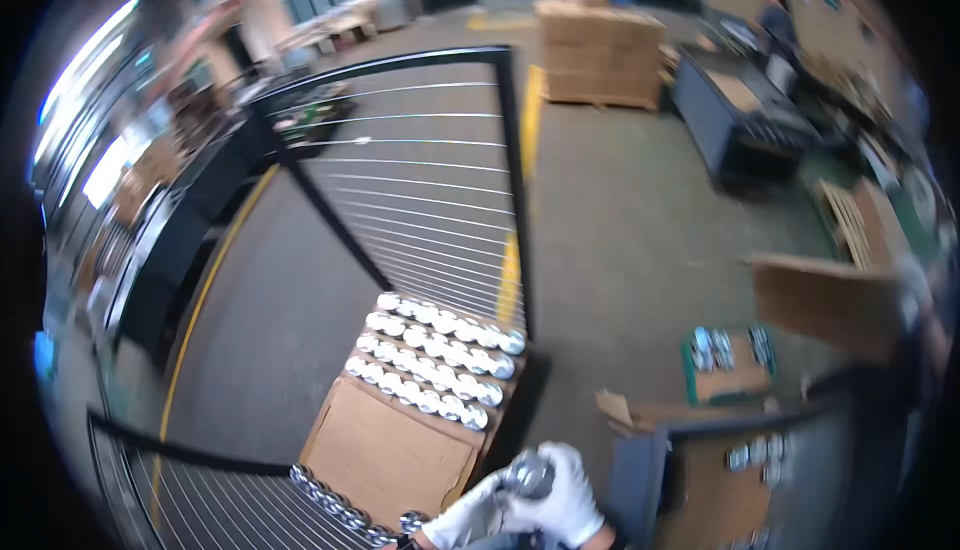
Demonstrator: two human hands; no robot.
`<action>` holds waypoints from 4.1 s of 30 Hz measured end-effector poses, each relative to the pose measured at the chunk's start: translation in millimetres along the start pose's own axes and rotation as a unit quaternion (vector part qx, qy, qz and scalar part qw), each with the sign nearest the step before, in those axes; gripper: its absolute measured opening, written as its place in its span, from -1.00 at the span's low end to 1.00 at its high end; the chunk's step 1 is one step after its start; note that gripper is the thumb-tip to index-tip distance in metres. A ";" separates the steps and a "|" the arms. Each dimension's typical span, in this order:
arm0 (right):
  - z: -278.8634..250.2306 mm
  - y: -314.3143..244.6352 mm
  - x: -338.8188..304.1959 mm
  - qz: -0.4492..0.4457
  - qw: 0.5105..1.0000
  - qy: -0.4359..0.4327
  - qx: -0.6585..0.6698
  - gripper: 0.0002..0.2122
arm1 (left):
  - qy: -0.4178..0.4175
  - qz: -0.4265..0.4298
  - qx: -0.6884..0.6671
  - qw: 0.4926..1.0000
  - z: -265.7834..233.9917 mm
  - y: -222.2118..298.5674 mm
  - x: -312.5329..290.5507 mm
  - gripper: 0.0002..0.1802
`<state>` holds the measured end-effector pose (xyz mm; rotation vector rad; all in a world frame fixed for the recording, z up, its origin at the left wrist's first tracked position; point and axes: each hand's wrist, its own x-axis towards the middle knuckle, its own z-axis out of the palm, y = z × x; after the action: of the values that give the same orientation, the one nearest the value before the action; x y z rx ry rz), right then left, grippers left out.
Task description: Inspecting metal pistons for defects and placing them into organized trays or cartons.
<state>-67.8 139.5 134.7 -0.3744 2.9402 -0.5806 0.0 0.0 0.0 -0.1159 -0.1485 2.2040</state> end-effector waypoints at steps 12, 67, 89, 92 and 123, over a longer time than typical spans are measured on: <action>70.3 50.1 115.2 0.322 0.805 0.241 0.436 -0.28 | -0.040 -0.363 0.537 0.761 78.2 281.4 -65.2 -0.55; 555.1 615.1 256.9 0.789 0.574 0.102 0.193 -0.22 | -0.063 -0.804 -0.060 0.588 -299.6 405.4 345.2 0.01; 551.2 606.2 337.8 0.748 0.649 -0.110 0.088 0.11 | 0.002 -0.744 -0.098 0.661 -317.8 411.0 347.9 0.02; 558.7 616.8 333.9 0.719 0.687 -0.103 0.030 -0.04 | -0.019 -0.758 -0.067 0.648 -320.7 407.4 349.3 0.02; 607.6 596.3 238.4 0.756 0.632 0.077 0.154 -0.19 | -0.005 -0.767 -0.037 0.640 -326.0 409.7 340.8 -0.06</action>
<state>-326.2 393.3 -671.7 1.9788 1.9869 -0.6814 -482.5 53.0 -393.3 0.0085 -0.2218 0.4537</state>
